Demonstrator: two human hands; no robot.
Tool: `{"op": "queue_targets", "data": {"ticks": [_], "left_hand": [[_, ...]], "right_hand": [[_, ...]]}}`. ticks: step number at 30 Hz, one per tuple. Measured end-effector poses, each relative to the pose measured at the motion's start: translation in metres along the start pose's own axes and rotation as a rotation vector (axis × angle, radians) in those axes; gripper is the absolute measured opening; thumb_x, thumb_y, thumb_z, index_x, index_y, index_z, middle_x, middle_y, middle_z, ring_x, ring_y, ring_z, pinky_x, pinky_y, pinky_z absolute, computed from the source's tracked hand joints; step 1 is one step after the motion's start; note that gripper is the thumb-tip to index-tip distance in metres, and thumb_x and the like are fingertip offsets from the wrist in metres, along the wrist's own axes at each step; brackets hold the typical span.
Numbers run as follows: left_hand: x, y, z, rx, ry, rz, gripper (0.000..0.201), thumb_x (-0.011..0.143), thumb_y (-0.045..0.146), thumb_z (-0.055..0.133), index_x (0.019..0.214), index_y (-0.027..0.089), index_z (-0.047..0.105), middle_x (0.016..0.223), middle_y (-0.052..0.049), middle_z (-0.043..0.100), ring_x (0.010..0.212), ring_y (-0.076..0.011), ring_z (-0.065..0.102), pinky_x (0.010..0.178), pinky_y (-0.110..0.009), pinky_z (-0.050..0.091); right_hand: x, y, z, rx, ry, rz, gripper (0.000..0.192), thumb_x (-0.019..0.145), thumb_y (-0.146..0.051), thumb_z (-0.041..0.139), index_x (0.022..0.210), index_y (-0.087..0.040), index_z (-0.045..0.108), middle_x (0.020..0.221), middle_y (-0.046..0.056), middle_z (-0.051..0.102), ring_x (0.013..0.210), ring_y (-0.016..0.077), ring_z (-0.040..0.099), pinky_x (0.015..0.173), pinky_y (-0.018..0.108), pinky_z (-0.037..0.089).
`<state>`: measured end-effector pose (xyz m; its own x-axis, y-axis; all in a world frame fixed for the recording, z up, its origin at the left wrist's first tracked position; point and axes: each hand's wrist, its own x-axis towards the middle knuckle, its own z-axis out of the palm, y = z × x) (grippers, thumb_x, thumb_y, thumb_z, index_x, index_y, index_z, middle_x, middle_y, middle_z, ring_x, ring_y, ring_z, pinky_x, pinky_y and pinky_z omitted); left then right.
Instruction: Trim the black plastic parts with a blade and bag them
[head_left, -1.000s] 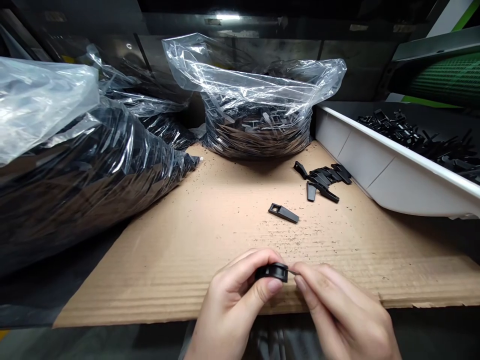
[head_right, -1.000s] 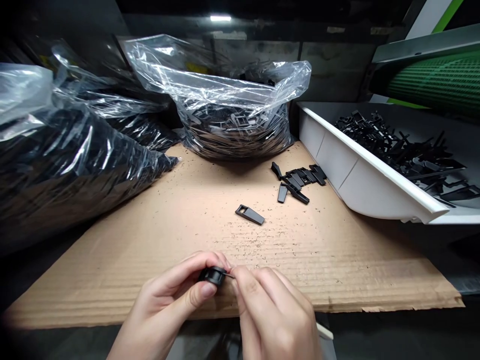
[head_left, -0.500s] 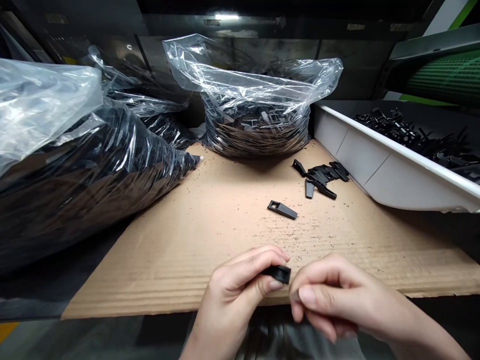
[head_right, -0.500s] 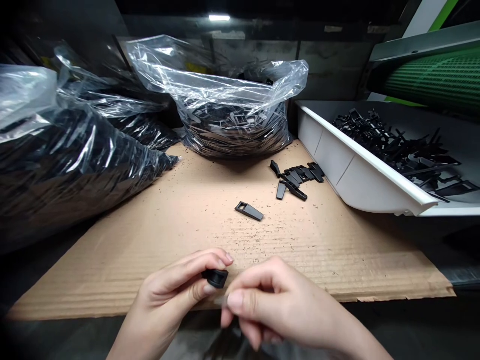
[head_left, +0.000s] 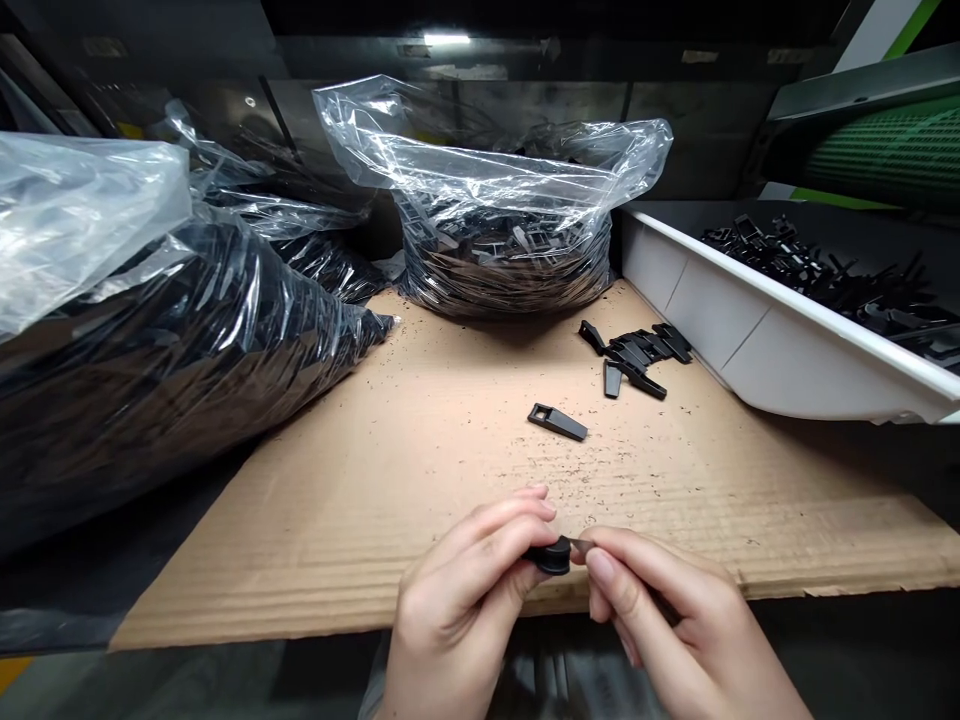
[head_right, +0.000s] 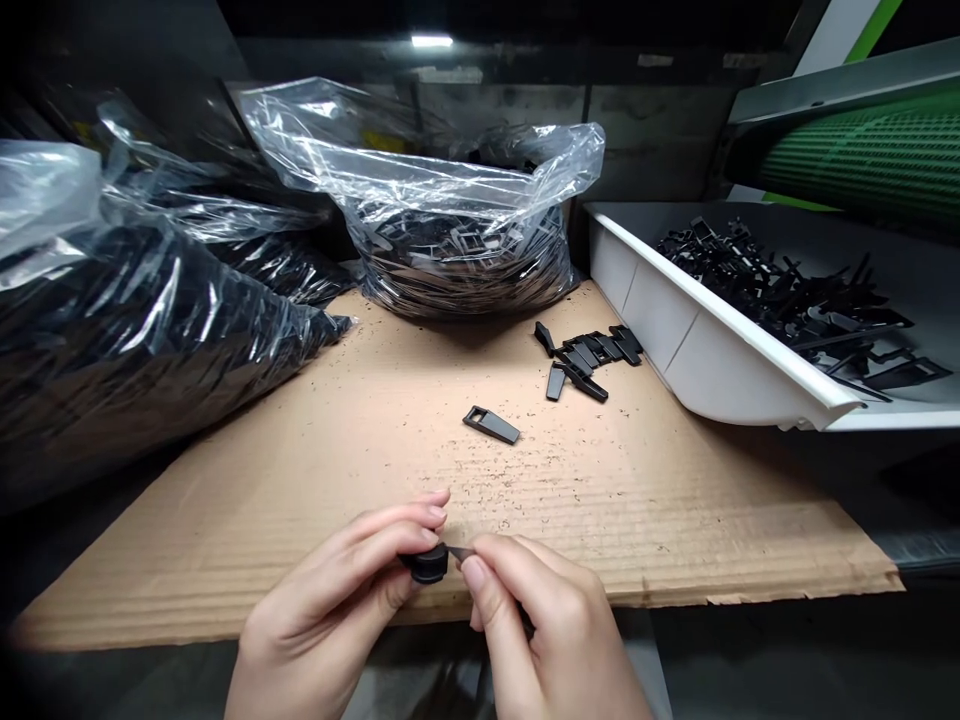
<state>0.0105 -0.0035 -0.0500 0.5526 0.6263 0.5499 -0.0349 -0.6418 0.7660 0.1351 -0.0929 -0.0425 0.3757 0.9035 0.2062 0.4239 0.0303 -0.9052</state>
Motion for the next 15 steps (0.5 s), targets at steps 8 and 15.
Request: {"op": "queue_targets", "data": {"ticks": [8, 15], "left_hand": [[0.002, -0.001, -0.003, 0.016, -0.057, 0.030, 0.030, 0.078, -0.001, 0.050, 0.093, 0.022, 0.062, 0.101, 0.005, 0.062, 0.101, -0.0106, 0.057, 0.091, -0.015, 0.043], [0.005, -0.001, -0.007, -0.071, -0.095, -0.037, 0.030, 0.078, 0.001, 0.054, 0.093, 0.026, 0.062, 0.099, 0.009, 0.063, 0.099, -0.0079, 0.057, 0.090, -0.011, 0.042]], "right_hand": [[0.020, -0.013, -0.025, 0.020, -0.390, 0.129, 0.037, 0.089, -0.033, 0.038, 0.059, -0.013, 0.039, 0.054, -0.002, 0.040, 0.054, 0.0057, 0.038, 0.054, 0.019, 0.029], [0.036, -0.011, -0.036, 0.316, -0.644, 0.314, 0.027, 0.088, -0.031, 0.041, 0.077, -0.009, 0.053, 0.049, -0.005, 0.036, 0.040, 0.0013, 0.025, 0.038, 0.014, 0.017]]}}
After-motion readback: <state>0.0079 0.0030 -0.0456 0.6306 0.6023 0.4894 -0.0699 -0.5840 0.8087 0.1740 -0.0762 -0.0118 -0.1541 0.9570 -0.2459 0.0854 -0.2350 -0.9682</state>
